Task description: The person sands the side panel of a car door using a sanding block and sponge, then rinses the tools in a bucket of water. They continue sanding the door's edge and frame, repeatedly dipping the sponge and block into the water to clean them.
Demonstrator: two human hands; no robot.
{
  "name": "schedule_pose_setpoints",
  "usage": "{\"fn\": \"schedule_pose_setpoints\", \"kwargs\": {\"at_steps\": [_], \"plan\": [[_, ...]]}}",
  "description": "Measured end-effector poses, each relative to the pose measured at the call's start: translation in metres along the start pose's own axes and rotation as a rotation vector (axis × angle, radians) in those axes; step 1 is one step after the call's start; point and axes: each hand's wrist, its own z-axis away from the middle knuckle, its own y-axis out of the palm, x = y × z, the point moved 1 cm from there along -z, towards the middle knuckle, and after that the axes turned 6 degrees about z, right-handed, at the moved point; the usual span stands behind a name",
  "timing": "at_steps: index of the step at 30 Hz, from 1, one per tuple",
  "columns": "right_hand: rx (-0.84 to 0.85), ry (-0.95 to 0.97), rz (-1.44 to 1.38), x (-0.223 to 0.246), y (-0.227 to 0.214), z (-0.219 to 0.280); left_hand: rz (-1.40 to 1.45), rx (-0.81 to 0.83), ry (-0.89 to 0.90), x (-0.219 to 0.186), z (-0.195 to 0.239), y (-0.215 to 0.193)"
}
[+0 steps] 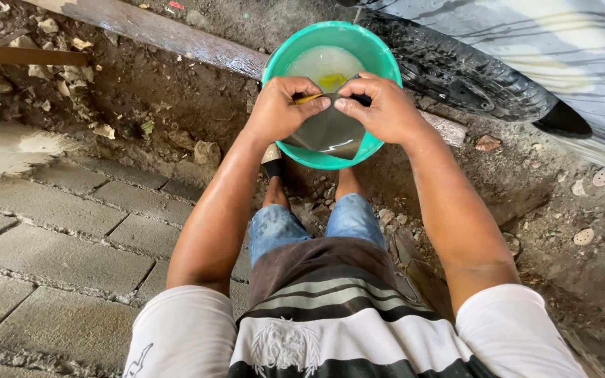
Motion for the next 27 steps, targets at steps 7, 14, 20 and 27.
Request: {"fn": "schedule_pose_setpoints", "kwargs": {"at_steps": [7,14,20,27], "plan": [[0.01,-0.027,0.125,0.009,-0.006,-0.004,-0.056,-0.003,0.302,-0.009,-0.004,0.005],[-0.171,-0.112,0.194,0.008,-0.001,-0.001,0.252,-0.054,0.051,0.023,-0.011,0.022],[-0.162,-0.031,0.14,0.02,0.002,0.005,0.441,-0.08,-0.087,0.03,-0.01,0.031],[-0.034,-0.015,0.194,0.01,-0.001,0.004,0.237,-0.008,0.06,0.018,-0.006,0.024]]}}
